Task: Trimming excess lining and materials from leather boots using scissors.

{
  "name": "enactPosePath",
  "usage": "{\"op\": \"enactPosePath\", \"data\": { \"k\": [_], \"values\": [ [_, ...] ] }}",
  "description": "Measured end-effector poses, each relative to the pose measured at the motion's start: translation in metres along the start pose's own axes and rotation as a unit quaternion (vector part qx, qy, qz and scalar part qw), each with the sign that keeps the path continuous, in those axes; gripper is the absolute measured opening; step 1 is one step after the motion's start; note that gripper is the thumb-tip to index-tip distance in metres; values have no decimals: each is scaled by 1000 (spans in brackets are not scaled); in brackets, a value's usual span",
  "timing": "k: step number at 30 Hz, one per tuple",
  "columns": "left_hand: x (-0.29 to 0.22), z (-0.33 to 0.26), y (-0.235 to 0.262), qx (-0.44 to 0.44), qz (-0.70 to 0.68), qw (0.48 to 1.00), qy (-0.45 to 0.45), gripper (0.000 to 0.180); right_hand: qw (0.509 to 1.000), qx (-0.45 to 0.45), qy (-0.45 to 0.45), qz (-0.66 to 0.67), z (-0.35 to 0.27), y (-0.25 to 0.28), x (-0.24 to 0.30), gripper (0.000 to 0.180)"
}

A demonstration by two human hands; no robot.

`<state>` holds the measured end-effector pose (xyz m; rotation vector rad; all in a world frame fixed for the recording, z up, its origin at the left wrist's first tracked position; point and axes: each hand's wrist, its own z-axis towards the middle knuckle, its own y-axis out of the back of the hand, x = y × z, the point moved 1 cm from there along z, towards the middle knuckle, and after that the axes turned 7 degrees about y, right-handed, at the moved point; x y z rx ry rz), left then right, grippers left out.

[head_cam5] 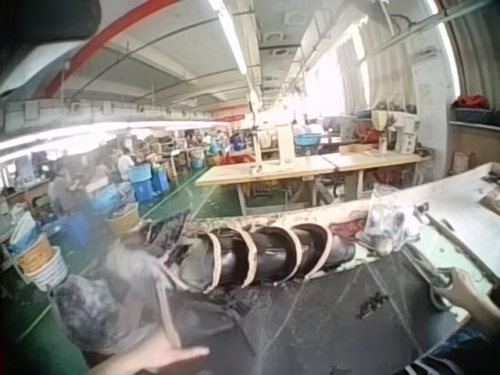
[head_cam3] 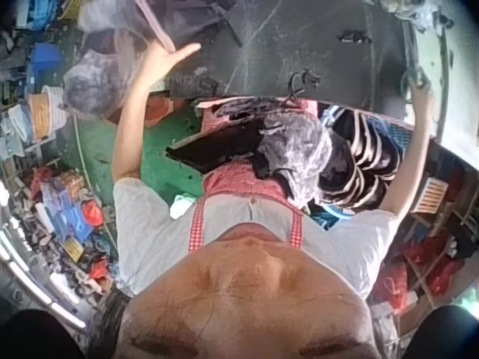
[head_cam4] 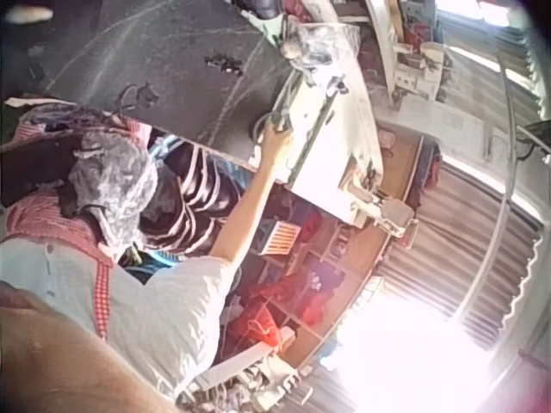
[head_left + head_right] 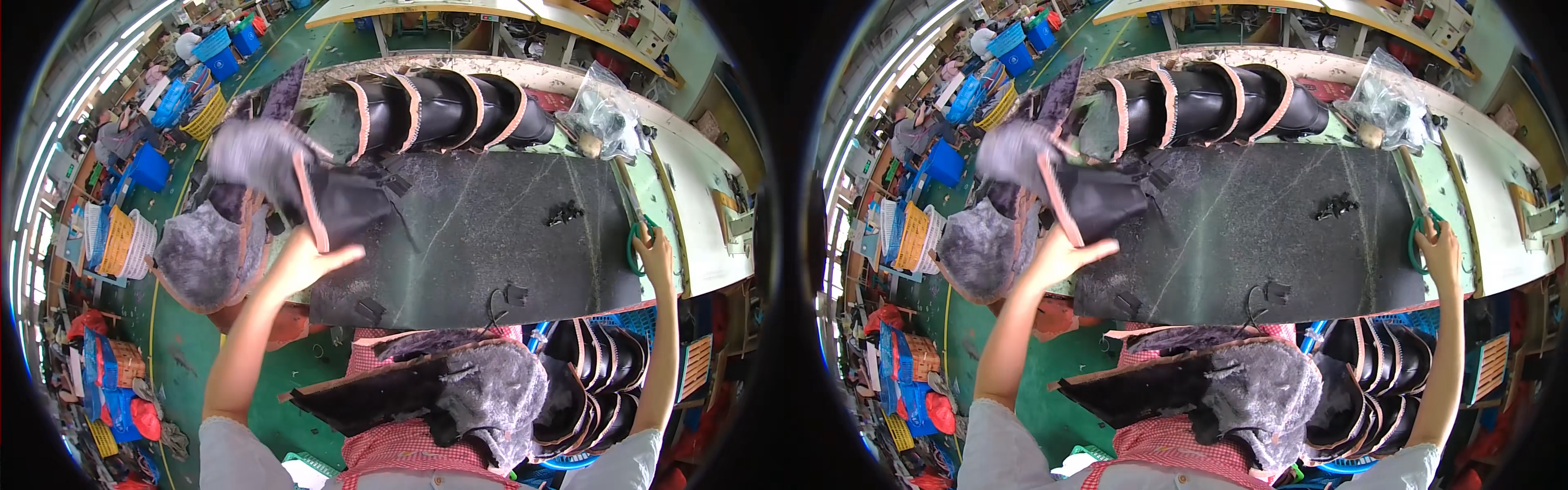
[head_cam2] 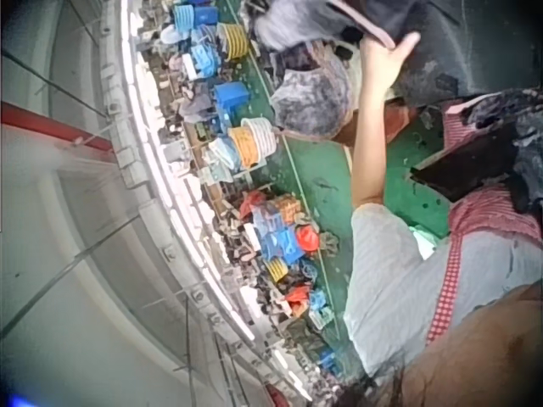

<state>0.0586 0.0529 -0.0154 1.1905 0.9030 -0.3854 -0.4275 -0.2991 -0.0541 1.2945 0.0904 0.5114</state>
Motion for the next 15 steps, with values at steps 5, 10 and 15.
{"op": "enactPosePath", "data": {
  "k": [5,10,15],
  "values": [
    [-17,24,19,-285,-48,957,-33,24,994,-89,50,-28,-5,-10,-55,45],
    [5,121,80,-295,212,928,86,62,989,-102,68,87,-19,22,-7,24],
    [36,192,35,-147,-383,901,140,41,966,-42,140,215,-30,44,102,25]
  ]
}}
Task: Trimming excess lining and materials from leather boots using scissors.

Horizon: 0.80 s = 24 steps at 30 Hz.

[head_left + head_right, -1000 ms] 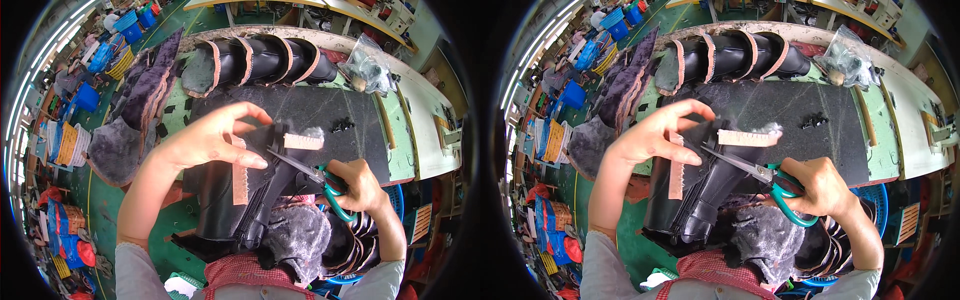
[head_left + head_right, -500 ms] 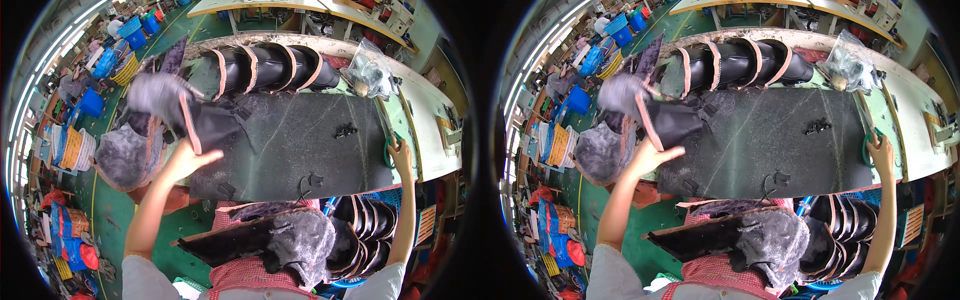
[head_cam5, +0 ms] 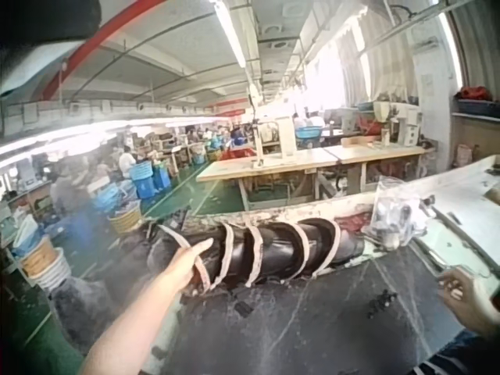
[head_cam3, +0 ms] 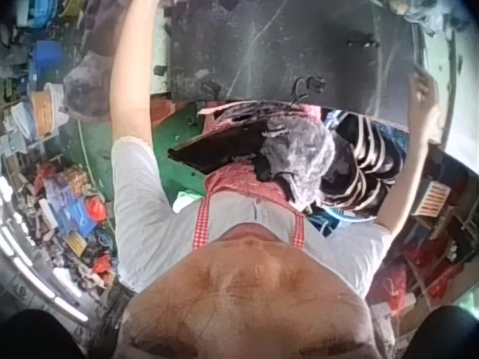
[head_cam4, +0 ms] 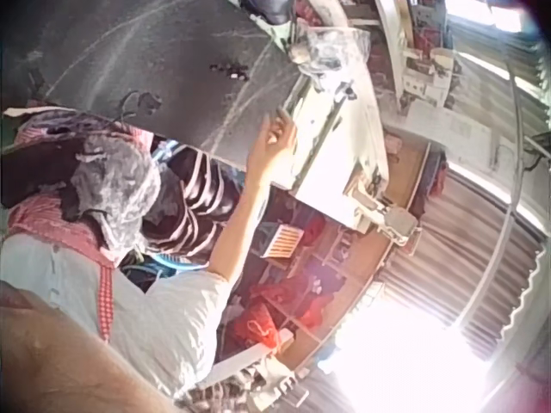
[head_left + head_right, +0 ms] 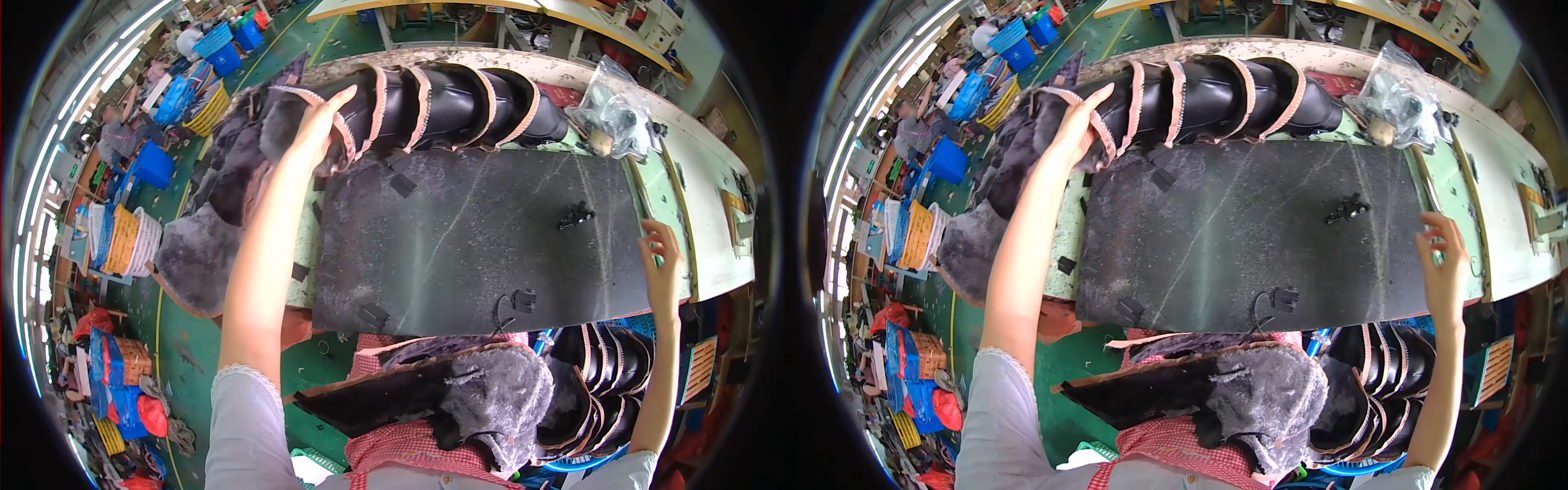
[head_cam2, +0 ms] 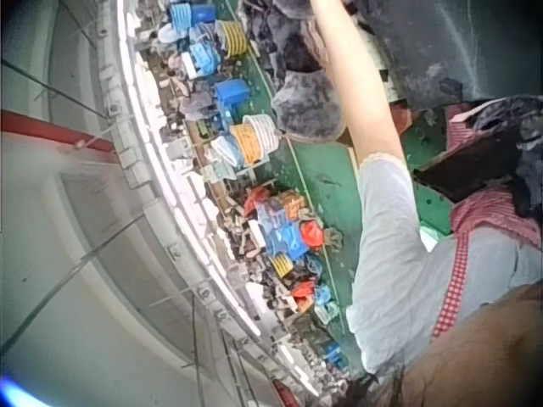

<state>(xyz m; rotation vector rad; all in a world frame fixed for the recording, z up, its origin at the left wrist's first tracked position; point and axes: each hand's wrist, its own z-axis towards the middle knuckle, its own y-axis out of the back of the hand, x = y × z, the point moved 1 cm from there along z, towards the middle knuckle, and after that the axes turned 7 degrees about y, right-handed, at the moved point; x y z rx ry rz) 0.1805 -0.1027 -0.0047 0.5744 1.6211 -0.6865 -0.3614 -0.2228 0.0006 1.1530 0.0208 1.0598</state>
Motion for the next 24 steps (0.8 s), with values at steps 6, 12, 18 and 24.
{"op": "enactPosePath", "data": {
  "k": [6,12,18,24],
  "values": [
    [21,4,-1,163,33,977,135,51,990,34,-46,132,81,-62,-17,46],
    [31,10,-2,156,86,974,138,24,967,234,-103,8,213,-157,24,79],
    [-12,-8,-23,217,124,960,124,22,992,-55,-111,-22,215,-176,38,52],
    [-72,-91,-94,245,55,959,-132,31,968,-223,23,-113,119,63,26,42]
  ]
}}
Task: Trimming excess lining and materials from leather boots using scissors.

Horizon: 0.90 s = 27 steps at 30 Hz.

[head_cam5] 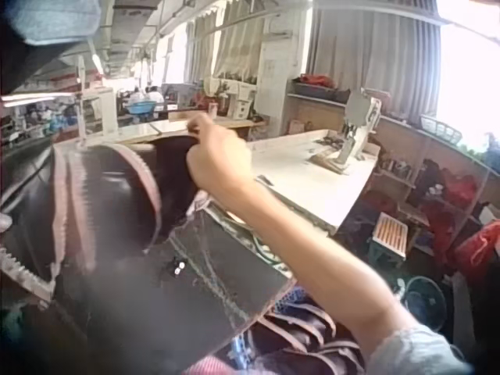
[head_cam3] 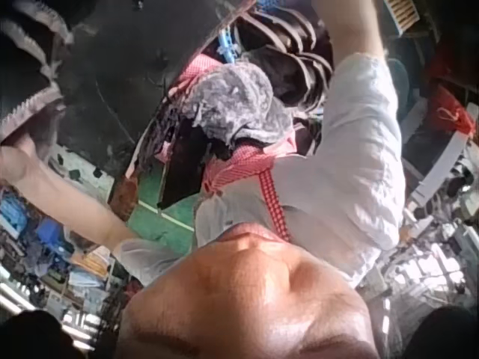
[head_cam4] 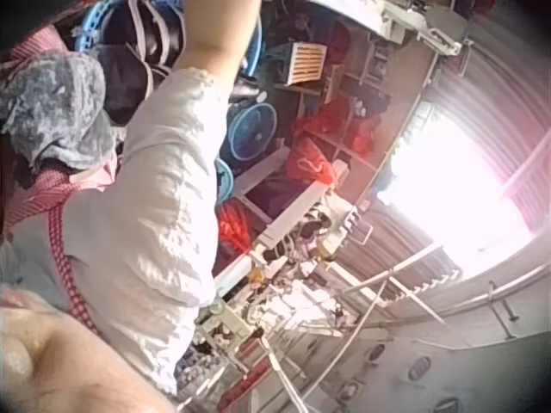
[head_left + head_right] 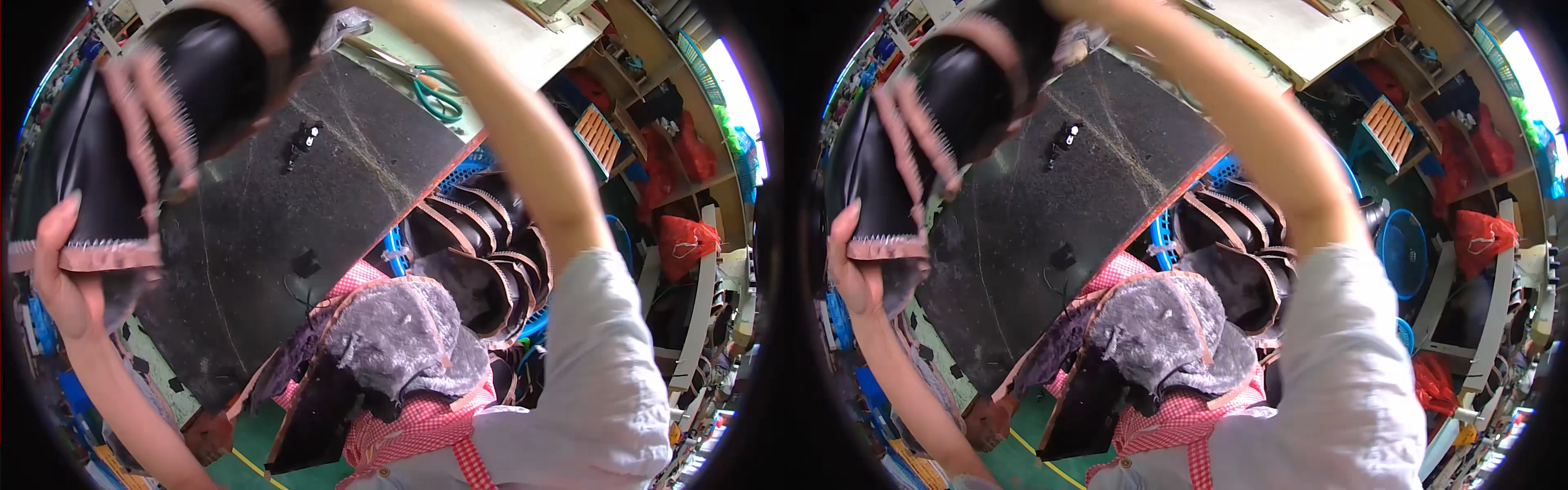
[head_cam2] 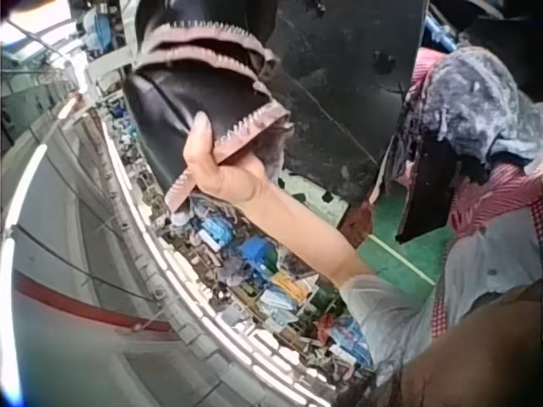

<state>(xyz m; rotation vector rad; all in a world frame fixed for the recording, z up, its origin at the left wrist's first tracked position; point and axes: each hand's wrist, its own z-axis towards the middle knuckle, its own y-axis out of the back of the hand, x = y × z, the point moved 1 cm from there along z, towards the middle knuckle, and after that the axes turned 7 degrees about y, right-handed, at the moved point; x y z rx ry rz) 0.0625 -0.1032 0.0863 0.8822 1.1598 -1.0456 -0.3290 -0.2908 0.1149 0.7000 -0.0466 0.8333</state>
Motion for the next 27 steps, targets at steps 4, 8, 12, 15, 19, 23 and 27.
{"op": "enactPosePath", "data": {
  "k": [4,8,12,15,19,23,27],
  "values": [
    [-30,-62,-157,126,147,939,-283,29,993,20,-58,-104,-44,167,-40,37],
    [-34,-113,-310,519,-39,851,69,30,941,176,-128,-260,-143,248,-142,45],
    [51,-145,-394,419,-368,695,454,30,849,343,-270,-299,-220,250,-193,31],
    [104,-150,-416,406,-421,685,435,38,839,346,-276,-317,-250,237,-236,28],
    [175,-121,-416,343,-466,677,455,65,841,294,-319,-323,-241,192,-267,31],
    [211,-120,-432,338,-355,746,451,82,824,346,-399,-205,-303,127,-330,43],
    [241,-156,-408,531,-191,716,411,86,814,231,-509,-156,-327,134,-371,47]
  ]
}}
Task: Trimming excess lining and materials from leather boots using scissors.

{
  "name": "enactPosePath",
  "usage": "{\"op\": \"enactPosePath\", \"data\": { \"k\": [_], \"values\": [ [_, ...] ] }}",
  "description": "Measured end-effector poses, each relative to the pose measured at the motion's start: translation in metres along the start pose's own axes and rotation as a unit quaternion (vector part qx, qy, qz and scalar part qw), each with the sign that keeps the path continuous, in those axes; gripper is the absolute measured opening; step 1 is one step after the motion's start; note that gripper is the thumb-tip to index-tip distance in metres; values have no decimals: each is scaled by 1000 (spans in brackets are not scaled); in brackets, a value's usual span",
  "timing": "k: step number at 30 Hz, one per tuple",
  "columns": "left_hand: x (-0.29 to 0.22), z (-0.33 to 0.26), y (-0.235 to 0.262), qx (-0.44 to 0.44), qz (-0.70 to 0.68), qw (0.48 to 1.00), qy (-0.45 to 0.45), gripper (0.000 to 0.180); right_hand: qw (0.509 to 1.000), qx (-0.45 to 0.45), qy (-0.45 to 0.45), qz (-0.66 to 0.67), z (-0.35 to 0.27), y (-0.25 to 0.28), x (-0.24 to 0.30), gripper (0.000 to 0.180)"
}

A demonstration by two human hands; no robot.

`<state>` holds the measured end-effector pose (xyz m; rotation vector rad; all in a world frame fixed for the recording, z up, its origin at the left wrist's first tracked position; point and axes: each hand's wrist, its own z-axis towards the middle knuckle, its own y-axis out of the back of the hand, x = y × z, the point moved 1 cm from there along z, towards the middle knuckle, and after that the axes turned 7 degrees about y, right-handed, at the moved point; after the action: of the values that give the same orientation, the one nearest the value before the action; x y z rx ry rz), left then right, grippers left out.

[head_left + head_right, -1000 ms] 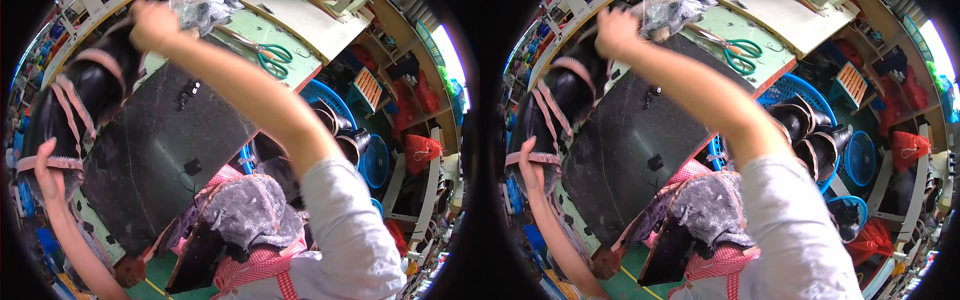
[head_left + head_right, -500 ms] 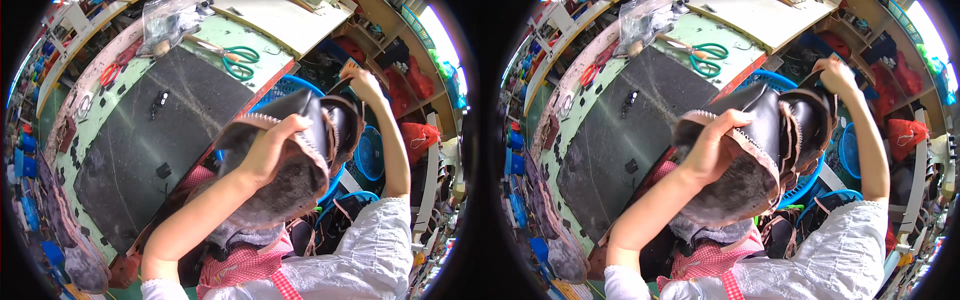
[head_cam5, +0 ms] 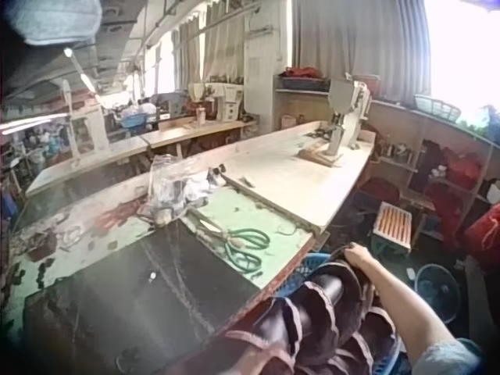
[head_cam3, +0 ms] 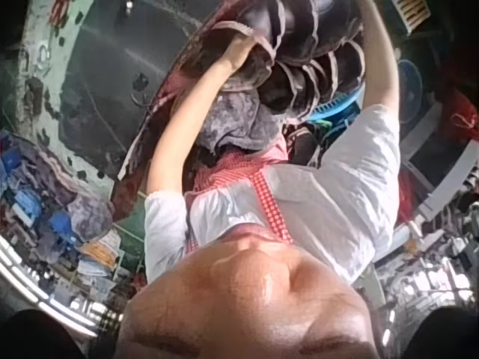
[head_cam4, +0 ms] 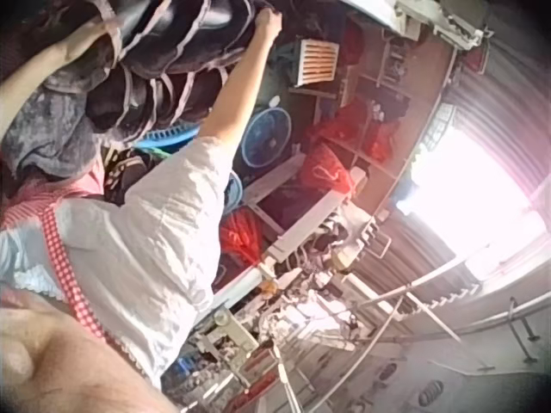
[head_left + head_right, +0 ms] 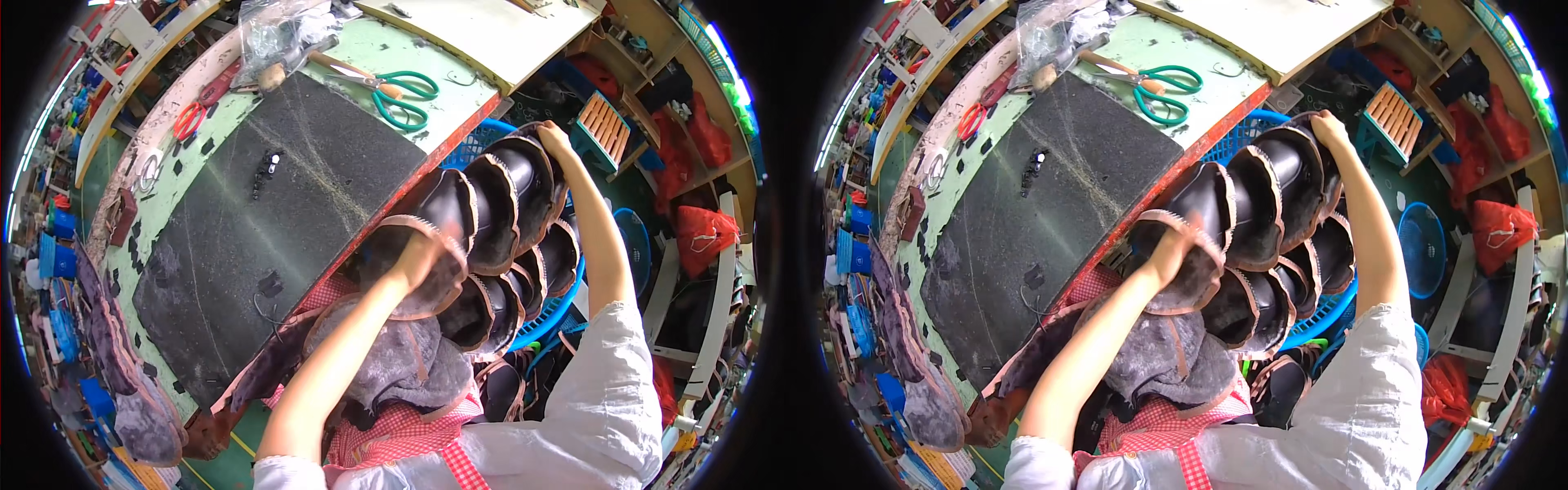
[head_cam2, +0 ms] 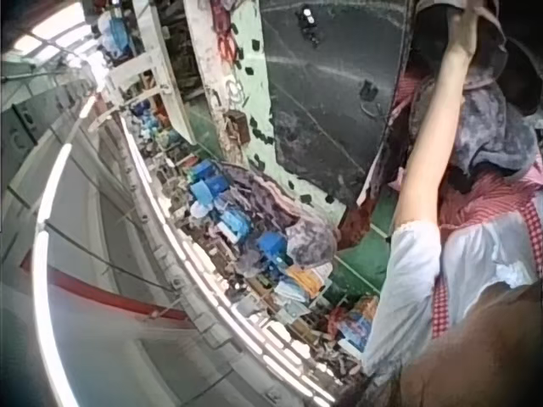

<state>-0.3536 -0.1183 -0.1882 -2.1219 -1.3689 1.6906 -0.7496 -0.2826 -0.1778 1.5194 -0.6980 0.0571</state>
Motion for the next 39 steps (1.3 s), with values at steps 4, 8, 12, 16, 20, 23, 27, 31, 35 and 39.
{"op": "enactPosePath", "data": {
  "k": [4,8,12,16,20,23,27,31,35,39],
  "values": [
    [17,-2,-36,-333,459,765,-307,74,991,81,-11,-108,1,6,14,44],
    [-1,21,27,-317,238,911,-115,58,944,264,-71,183,-42,30,107,90],
    [-24,46,17,-265,260,928,-39,64,974,189,45,116,-63,40,53,97],
    [-8,38,69,-402,253,871,-128,94,981,-99,113,-121,-86,-65,120,86],
    [-44,-16,27,-363,339,862,-101,61,995,-66,-52,-53,-76,-101,144,85],
    [-16,-81,1,-251,342,901,-93,56,994,-86,26,62,-61,-74,90,82],
    [-7,-216,-23,-298,573,763,-22,52,973,-199,8,117,-90,-36,98,68],
    [40,-288,-18,-328,682,653,31,75,866,-286,276,305,-144,-20,150,28],
    [43,-312,-20,-379,634,671,56,68,780,119,433,436,-287,-15,244,16],
    [43,-307,-35,-375,605,702,-30,53,640,382,583,325,-379,-48,255,20]
  ]
}}
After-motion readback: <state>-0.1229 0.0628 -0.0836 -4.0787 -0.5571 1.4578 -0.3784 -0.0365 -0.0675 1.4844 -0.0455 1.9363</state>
